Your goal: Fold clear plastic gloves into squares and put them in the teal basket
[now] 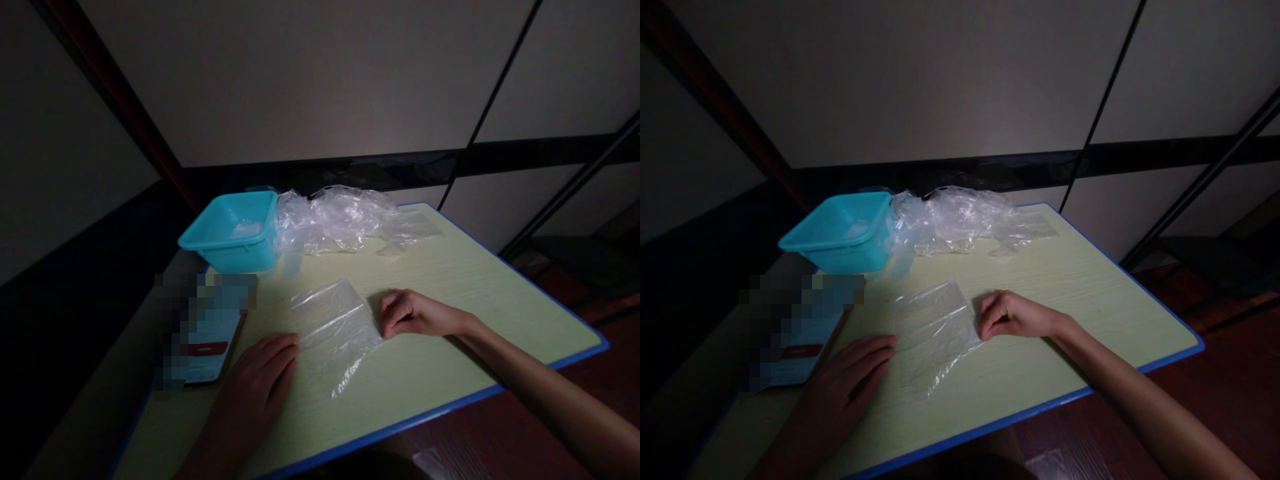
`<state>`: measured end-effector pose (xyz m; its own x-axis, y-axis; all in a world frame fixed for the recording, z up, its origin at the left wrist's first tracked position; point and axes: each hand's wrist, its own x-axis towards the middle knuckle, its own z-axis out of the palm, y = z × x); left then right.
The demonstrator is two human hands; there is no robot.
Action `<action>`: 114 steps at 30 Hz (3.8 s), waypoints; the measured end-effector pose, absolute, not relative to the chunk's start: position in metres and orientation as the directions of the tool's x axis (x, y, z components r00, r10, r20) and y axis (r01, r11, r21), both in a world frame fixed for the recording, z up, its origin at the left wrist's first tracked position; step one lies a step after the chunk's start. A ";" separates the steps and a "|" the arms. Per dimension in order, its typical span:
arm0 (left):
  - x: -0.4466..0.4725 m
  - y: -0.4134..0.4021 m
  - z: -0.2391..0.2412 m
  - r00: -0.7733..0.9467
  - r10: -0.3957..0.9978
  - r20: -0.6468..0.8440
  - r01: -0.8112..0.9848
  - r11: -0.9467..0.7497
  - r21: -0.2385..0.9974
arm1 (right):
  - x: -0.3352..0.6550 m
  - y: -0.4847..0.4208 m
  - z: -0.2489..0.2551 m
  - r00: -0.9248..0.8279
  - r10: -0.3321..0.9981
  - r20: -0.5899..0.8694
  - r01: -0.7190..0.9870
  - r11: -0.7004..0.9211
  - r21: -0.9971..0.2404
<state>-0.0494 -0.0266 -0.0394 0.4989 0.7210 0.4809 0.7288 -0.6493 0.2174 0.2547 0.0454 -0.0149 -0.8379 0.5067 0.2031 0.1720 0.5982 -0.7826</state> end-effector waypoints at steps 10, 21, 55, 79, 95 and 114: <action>-0.051 -0.028 -0.039 0.496 0.726 0.476 0.734 -0.644 0.218 | 0.254 0.042 -0.014 -0.853 0.496 0.163 0.233 0.641 -0.732; -0.048 -0.028 -0.037 0.501 0.708 0.498 0.727 -0.656 0.201 | 0.255 0.039 -0.010 -0.861 0.491 0.131 0.292 0.690 -0.663; 0.077 -0.032 -0.025 0.340 0.861 0.378 0.853 -0.452 0.261 | 0.258 0.035 -0.014 -0.754 0.619 0.219 0.200 0.534 -0.821; 0.076 -0.033 -0.026 0.336 0.856 0.393 0.820 -0.471 0.325 | 0.254 0.032 -0.022 -0.696 0.577 0.427 0.187 0.720 -0.668; 0.076 -0.034 -0.028 0.334 0.860 0.386 0.821 -0.467 0.329 | 0.257 0.031 -0.022 -0.704 0.570 0.424 0.171 0.716 -0.677; 0.076 -0.039 -0.032 0.333 0.836 0.437 0.797 -0.497 0.344 | 0.260 0.035 -0.022 -0.851 0.288 0.439 0.285 0.956 -0.075</action>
<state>0.0758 -0.0387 -0.0321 0.3328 0.8359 0.4365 0.7967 -0.4969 0.3440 0.2597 0.0345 -0.0223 -0.8509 0.2884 0.4391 0.2851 0.9556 -0.0752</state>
